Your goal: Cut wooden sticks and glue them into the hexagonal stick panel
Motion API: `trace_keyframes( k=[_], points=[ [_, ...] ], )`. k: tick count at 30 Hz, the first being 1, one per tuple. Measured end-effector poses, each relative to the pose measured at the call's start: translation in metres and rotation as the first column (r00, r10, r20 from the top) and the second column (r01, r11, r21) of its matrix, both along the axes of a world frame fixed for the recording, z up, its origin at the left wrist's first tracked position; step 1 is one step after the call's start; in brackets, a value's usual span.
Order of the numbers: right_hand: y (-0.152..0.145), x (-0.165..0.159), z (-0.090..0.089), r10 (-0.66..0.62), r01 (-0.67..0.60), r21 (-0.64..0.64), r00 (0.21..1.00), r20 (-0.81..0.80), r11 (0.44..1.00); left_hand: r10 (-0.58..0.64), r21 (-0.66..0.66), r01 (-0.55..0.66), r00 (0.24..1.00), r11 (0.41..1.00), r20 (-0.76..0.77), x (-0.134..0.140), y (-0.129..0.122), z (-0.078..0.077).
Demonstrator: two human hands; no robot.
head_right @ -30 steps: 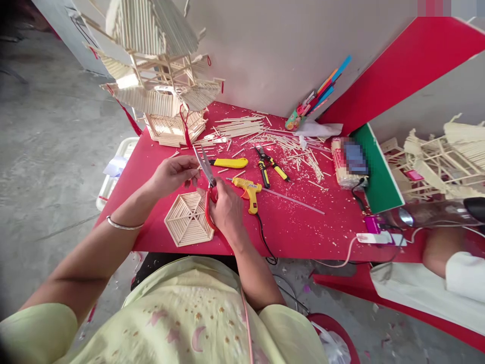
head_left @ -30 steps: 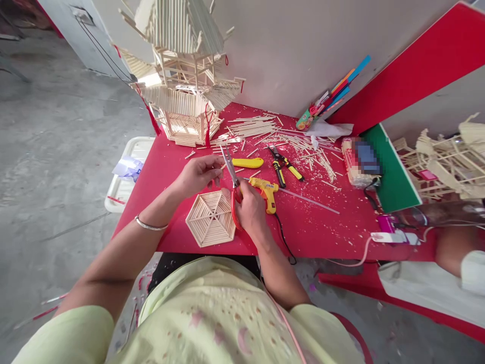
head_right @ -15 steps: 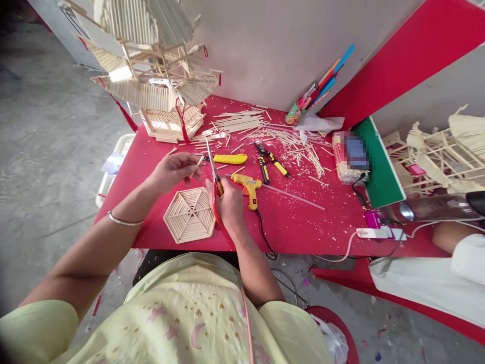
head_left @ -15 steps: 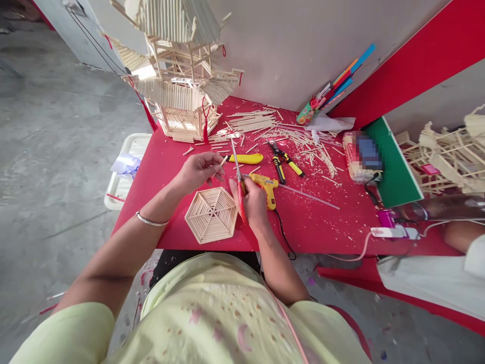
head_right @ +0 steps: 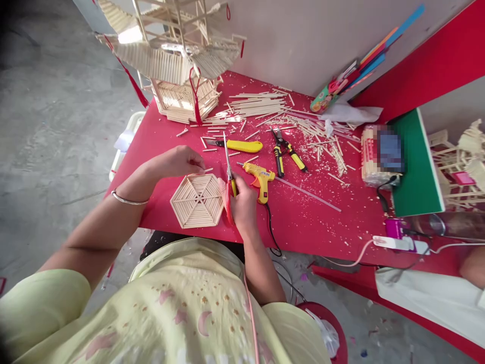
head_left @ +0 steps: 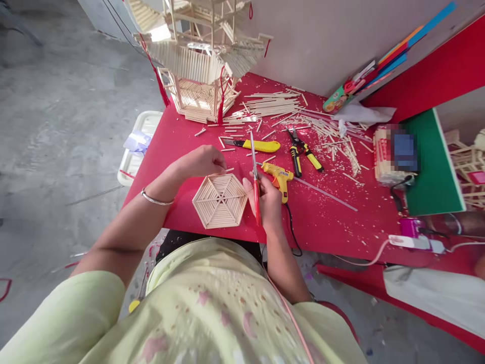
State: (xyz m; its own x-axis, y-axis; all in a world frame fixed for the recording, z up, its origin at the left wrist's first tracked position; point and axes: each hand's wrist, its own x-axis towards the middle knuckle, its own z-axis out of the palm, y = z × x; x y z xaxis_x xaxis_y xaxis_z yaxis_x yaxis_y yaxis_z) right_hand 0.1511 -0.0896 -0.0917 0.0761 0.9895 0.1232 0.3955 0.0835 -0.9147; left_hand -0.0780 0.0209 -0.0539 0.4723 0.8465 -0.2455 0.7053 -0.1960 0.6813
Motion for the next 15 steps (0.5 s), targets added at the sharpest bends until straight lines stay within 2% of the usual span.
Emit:
trace_keyframes(
  k=[5,10,15],
  points=[
    [-0.003,0.003,0.004,0.02,-0.02,-0.055,1.0,-0.006,0.998,-0.028,0.035,0.031,0.996,0.999,-0.084,0.002,-0.003,0.003],
    [-0.001,0.002,0.01,0.045,-0.042,-0.133,0.999,0.015,0.99,-0.001,0.105,0.022,0.982,0.994,-0.189,0.003,-0.008,0.004],
    [-0.001,0.001,0.012,0.058,-0.052,-0.126,0.997,0.042,0.991,0.011,0.161,0.025,0.977,0.987,-0.213,0.004,-0.01,0.0]
  ],
)
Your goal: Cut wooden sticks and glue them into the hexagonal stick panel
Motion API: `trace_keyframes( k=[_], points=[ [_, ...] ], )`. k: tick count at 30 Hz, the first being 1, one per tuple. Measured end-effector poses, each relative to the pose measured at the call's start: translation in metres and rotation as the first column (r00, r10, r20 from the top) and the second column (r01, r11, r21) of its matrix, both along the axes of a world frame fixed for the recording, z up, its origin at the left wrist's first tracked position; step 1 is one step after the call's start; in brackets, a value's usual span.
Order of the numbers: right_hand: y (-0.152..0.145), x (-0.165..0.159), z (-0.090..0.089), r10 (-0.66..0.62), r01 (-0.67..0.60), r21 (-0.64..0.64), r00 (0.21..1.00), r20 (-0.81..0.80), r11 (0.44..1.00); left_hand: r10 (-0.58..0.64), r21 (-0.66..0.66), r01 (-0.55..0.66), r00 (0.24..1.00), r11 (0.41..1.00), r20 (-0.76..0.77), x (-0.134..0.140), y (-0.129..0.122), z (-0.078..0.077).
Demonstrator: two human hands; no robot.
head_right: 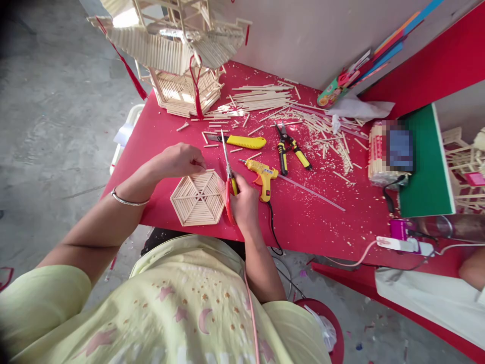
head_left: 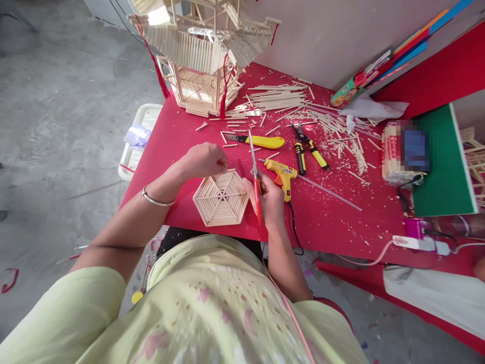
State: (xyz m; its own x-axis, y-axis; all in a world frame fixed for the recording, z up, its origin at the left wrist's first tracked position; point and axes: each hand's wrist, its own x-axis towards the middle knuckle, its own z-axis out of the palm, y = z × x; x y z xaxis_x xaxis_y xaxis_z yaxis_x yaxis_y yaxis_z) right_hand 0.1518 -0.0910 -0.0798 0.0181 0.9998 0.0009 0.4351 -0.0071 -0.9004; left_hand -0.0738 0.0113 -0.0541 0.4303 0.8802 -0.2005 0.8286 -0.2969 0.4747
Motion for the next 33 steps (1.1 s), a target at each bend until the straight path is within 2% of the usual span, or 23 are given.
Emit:
trace_keyframes(
  k=[8,12,17,24,33],
  points=[
    [0.001,0.0,-0.006,-0.012,0.013,0.025,1.0,-0.027,1.0,0.007,-0.009,-0.007,1.0,1.0,0.014,0.001,0.001,0.001],
    [0.001,0.002,0.002,0.01,-0.008,0.021,0.999,-0.052,1.0,0.03,-0.055,-0.03,1.0,0.998,-0.003,0.002,0.001,0.005],
    [-0.001,0.001,0.014,0.012,-0.013,-0.01,0.999,-0.042,1.0,0.027,-0.107,-0.021,0.998,0.994,0.055,0.0,0.004,0.005],
    [0.0,0.001,0.013,0.014,-0.015,-0.025,0.999,-0.046,1.0,-0.005,-0.119,0.026,0.985,0.993,0.175,-0.004,0.005,0.001],
    [0.0,0.001,0.012,0.017,-0.017,-0.012,1.0,-0.013,1.0,-0.006,-0.104,0.024,0.984,0.994,0.176,-0.003,0.005,0.0]
  ],
)
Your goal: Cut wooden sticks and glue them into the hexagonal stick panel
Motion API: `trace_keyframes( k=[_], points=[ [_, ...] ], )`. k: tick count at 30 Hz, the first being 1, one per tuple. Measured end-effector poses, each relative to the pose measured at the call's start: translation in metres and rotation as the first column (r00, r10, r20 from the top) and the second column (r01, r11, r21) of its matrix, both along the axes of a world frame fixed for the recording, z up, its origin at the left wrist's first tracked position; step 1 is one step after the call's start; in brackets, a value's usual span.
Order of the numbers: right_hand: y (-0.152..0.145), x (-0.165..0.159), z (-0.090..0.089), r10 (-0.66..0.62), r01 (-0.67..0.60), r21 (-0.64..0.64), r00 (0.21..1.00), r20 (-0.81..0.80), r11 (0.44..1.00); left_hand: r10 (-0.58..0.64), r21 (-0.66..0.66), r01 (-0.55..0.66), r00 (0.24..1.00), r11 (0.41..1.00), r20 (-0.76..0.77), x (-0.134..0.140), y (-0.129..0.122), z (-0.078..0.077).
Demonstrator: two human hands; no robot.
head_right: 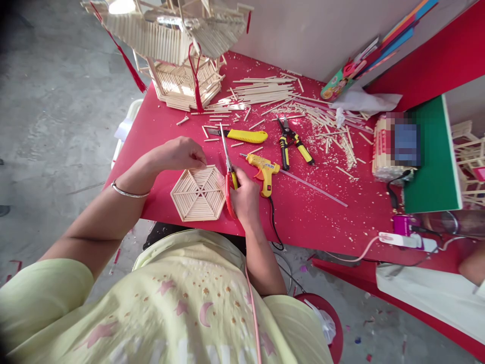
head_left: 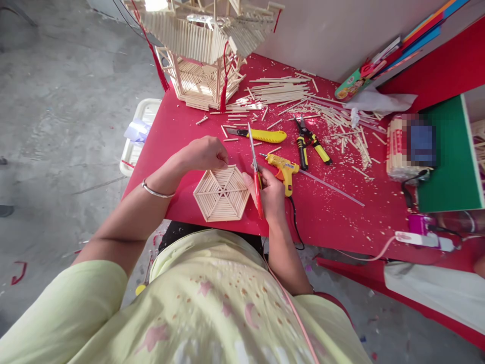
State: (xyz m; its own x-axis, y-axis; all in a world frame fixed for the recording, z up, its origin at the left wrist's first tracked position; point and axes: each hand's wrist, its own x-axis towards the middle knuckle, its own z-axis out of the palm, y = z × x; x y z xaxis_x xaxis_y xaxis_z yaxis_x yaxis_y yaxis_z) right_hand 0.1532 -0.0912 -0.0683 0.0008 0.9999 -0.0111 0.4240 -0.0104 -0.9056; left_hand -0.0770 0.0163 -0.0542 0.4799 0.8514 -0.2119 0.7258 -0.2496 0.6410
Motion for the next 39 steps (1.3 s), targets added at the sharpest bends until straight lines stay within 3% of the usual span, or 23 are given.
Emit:
trace_keyframes(
  k=[6,11,13,17,21,24,26,32,36,39],
  points=[
    [0.0,0.0,-0.001,0.008,-0.009,-0.007,1.0,-0.018,1.0,0.005,-0.022,-0.005,1.0,1.0,-0.017,0.001,-0.001,0.003],
    [-0.002,0.0,-0.007,-0.017,0.017,0.049,1.0,-0.004,0.999,0.078,-0.085,-0.058,0.962,0.995,0.26,-0.002,0.001,0.009],
    [-0.005,0.0,-0.004,-0.024,0.023,0.098,1.0,0.016,0.995,0.179,-0.182,-0.11,0.885,0.977,0.429,-0.003,0.002,0.012],
    [-0.012,-0.002,0.01,-0.012,-0.022,0.204,0.986,0.166,0.979,0.448,-0.479,-0.116,0.589,0.87,0.672,-0.004,0.003,0.014],
    [-0.019,-0.008,0.017,-0.071,-0.064,0.333,0.923,0.379,0.941,0.669,-0.683,-0.078,0.31,0.726,0.676,0.002,0.003,0.017],
    [-0.02,-0.013,0.014,-0.125,-0.098,0.406,0.864,0.488,0.908,0.761,-0.762,-0.073,0.167,0.644,0.627,0.009,0.001,0.02],
    [-0.019,-0.016,0.012,-0.152,-0.1,0.417,0.836,0.528,0.903,0.778,-0.777,-0.069,0.133,0.625,0.614,0.014,-0.002,0.023],
    [-0.016,-0.021,0.015,-0.168,-0.078,0.409,0.83,0.531,0.909,0.769,-0.774,-0.036,0.157,0.632,0.62,0.024,-0.011,0.026],
    [-0.017,-0.02,0.019,-0.094,-0.027,0.299,0.918,0.384,0.954,0.761,-0.762,-0.011,0.051,0.647,0.646,0.026,-0.015,0.027],
    [-0.017,-0.018,0.021,-0.018,-0.006,0.147,0.987,0.159,0.989,0.718,-0.718,-0.009,-0.002,0.696,0.696,0.027,-0.018,0.027]
  ],
)
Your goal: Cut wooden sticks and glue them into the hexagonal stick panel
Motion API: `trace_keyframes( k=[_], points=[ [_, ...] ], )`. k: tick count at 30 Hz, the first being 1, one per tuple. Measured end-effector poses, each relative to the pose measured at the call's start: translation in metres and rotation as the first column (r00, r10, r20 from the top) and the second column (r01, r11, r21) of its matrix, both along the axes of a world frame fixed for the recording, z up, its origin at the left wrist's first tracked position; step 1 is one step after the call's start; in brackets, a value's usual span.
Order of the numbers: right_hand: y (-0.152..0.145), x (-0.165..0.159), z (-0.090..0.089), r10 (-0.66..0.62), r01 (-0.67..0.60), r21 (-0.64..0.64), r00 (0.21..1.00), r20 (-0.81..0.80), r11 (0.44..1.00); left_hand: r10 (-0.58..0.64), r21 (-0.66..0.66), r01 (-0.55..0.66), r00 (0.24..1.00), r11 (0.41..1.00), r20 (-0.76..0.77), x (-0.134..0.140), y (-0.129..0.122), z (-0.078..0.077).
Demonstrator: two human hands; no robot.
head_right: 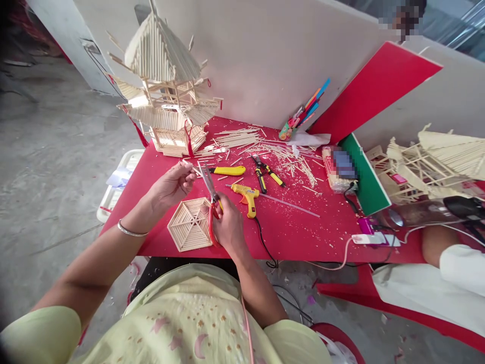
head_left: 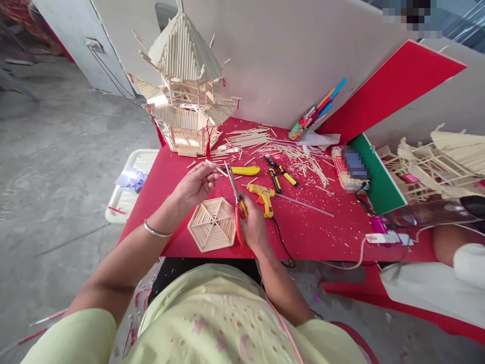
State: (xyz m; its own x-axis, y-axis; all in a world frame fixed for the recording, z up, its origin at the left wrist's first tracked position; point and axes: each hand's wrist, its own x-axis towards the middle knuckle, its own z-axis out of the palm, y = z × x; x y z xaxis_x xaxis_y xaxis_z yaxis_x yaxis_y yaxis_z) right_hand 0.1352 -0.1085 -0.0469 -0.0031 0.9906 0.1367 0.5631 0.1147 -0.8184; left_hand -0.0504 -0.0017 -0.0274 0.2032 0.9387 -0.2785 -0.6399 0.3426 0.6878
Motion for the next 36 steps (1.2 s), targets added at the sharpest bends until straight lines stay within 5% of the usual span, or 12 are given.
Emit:
trace_keyframes(
  k=[4,10,20,28,32,36],
  points=[
    [0.007,-0.001,0.003,-0.055,0.044,-0.041,0.942,-0.332,0.998,-0.073,0.079,0.075,0.997,0.994,-0.024,0.005,-0.006,-0.002],
    [0.03,-0.003,0.012,-0.185,0.248,0.059,0.841,-0.508,0.967,-0.197,0.215,0.209,0.977,0.954,-0.077,0.018,-0.017,-0.012],
    [0.039,0.012,0.012,-0.222,0.285,0.084,0.871,-0.438,0.955,-0.244,0.308,0.326,0.93,0.894,-0.276,0.019,-0.021,-0.019],
    [0.035,0.018,0.008,-0.019,0.048,0.125,0.976,-0.217,0.991,-0.251,0.381,0.54,0.767,0.751,-0.591,0.012,-0.014,-0.02],
    [0.025,0.014,0.013,-0.058,0.079,0.16,0.99,-0.131,0.984,-0.129,0.438,0.364,0.869,0.822,-0.478,0.014,-0.014,-0.022],
    [0.014,0.012,0.015,-0.047,0.012,0.222,0.987,0.153,0.975,0.044,0.444,0.12,0.938,0.888,-0.342,0.017,-0.012,-0.023]
  ],
)
